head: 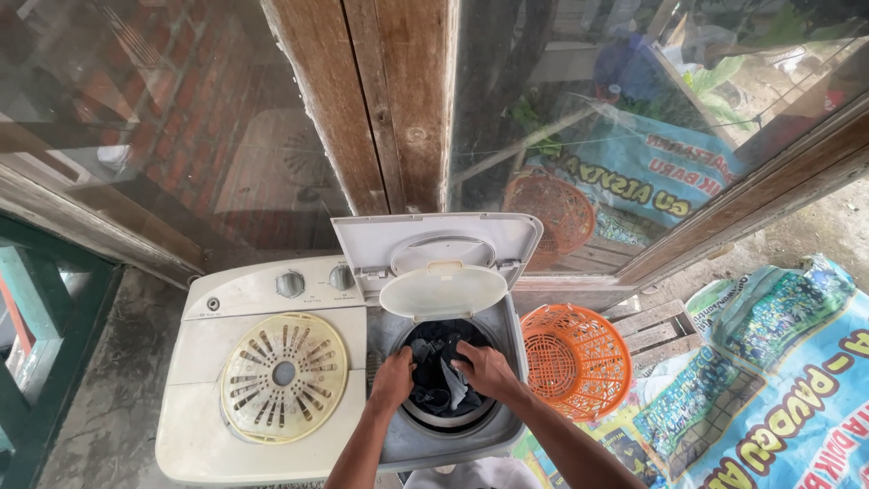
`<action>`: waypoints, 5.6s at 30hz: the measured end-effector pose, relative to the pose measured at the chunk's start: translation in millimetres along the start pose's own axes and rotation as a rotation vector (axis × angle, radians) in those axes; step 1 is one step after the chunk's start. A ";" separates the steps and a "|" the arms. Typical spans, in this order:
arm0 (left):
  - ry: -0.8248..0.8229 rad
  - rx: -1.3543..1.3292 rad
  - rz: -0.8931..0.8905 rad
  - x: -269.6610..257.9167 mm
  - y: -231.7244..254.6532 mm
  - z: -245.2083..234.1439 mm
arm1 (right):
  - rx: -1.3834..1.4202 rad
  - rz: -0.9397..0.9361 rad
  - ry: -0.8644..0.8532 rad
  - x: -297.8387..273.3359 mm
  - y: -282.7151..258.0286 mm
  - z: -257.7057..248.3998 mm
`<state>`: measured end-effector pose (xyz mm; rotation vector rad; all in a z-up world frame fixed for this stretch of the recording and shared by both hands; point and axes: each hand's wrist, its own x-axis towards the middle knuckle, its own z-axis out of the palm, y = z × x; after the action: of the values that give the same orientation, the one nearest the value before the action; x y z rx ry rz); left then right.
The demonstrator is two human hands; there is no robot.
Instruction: The person removes wet clothes from the spin dryer of a washing machine and hangs them individually on a metal drying rack outdoors.
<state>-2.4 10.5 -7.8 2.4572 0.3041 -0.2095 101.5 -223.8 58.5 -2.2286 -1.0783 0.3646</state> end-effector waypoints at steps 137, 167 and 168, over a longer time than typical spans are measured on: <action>0.343 -0.745 0.455 -52.3 133.3 -115.4 | 1.533 0.204 0.659 -14.6 -19.6 -121.7; 0.337 -0.004 0.206 17.5 85.6 12.6 | 1.470 0.121 1.325 -75.3 -46.1 -256.8; 0.360 -0.039 0.218 25.4 78.3 20.0 | 1.485 0.117 1.327 -71.7 -66.9 -265.3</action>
<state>41.5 -57.7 16.8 2.4575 0.1865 0.3316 146.4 -359.3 302.7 -0.7393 0.1681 -0.2591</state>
